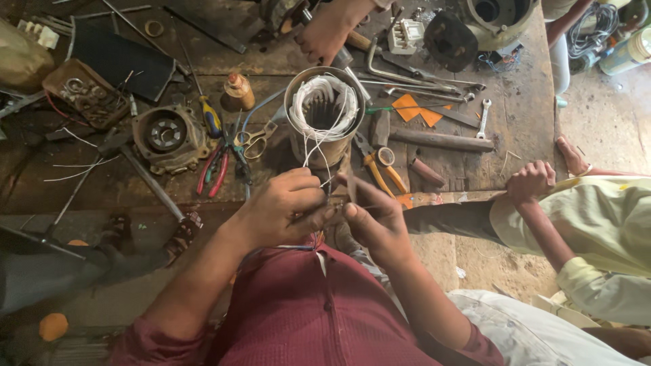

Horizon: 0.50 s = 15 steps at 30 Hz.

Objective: The person works at a cluttered repair workbench, handling insulated copper wire and feeding it into a motor stator housing, then uses pliers to cut and position the wire ends while arranging the wound coil. Other people nearby handle motor parts at the same bench.

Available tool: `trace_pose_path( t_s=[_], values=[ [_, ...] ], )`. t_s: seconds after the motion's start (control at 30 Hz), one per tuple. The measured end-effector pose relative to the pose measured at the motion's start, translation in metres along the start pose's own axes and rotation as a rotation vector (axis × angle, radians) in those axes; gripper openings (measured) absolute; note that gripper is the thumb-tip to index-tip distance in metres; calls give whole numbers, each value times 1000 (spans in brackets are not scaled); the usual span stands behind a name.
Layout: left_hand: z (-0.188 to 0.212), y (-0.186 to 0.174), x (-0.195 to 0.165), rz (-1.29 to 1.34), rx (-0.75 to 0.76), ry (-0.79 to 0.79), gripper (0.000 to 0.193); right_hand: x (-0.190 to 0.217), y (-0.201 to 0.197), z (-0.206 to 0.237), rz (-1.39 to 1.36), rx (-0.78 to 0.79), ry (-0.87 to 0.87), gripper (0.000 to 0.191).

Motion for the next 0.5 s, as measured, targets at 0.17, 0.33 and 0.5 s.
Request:
trace_pose_path(
  t_s=[0.17,0.33,0.5],
  values=[
    [-3,0,-17,-50,-12,150,21,-10,-18,20,-81,-40,60,66],
    [-11,1,-8,-45,-8,90,25,32,-84,50,-382,-136,-171,75],
    [-8,-4,3,-34,-35,9,28,63,-159,77,-540,-294,-409,54]
  ],
)
Point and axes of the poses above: each hand's wrist, its own z-axis away from the middle knuckle, its own y-axis out of the palm, x = y × z, the point moved 10 cm from there along -z, towards the middle knuckle, and after that the axes turned 1 degree about z, right-handed, at the moved point
